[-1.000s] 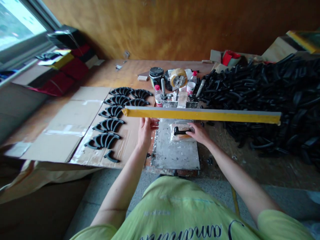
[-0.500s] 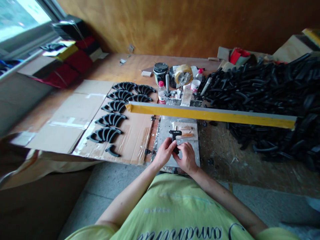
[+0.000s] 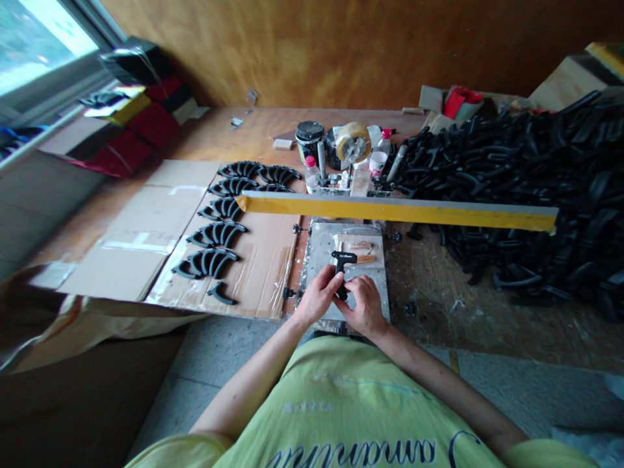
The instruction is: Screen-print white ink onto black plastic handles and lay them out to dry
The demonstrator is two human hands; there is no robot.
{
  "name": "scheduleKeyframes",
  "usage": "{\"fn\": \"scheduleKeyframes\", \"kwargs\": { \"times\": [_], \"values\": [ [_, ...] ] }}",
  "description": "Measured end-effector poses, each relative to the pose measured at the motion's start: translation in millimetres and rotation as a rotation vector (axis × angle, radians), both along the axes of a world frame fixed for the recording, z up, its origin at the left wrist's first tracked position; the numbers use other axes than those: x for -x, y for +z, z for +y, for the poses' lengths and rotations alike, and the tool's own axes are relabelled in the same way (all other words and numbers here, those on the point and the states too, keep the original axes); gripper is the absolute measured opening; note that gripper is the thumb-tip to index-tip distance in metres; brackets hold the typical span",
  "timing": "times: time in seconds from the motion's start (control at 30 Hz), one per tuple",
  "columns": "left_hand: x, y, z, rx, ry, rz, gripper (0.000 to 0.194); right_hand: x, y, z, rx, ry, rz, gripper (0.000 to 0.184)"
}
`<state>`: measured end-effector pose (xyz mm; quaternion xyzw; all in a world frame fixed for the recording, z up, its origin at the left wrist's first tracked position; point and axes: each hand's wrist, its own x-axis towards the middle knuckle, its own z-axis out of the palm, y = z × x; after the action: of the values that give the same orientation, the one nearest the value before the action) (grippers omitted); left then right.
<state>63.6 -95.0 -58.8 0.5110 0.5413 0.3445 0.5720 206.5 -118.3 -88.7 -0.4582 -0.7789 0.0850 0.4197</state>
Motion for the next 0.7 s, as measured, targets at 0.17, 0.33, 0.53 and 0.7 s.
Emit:
{"fn": "scheduleKeyframes", "kwargs": {
  "times": [0.17,0.33,0.53,0.7],
  "values": [
    [0,0.3,-1,-0.003,-0.007,-0.002,0.036,-1,-0.3,-1,0.023,0.002,-0.004,0.023],
    [1,3.0,2,0.001,-0.037,-0.007,0.037,0,1.9,-1,0.025,-0.002,0.008,0.023],
    [0,7.8,8,0.017,-0.115,-0.08,0.037,0,5.1,0,0.007,-0.016,0.05,0.025],
    [-1,7.9,11,0.011,-0.144,-0.037,0.038,-2,4.8,-1,0.018,-0.037,0.064,0.026]
  ]
}}
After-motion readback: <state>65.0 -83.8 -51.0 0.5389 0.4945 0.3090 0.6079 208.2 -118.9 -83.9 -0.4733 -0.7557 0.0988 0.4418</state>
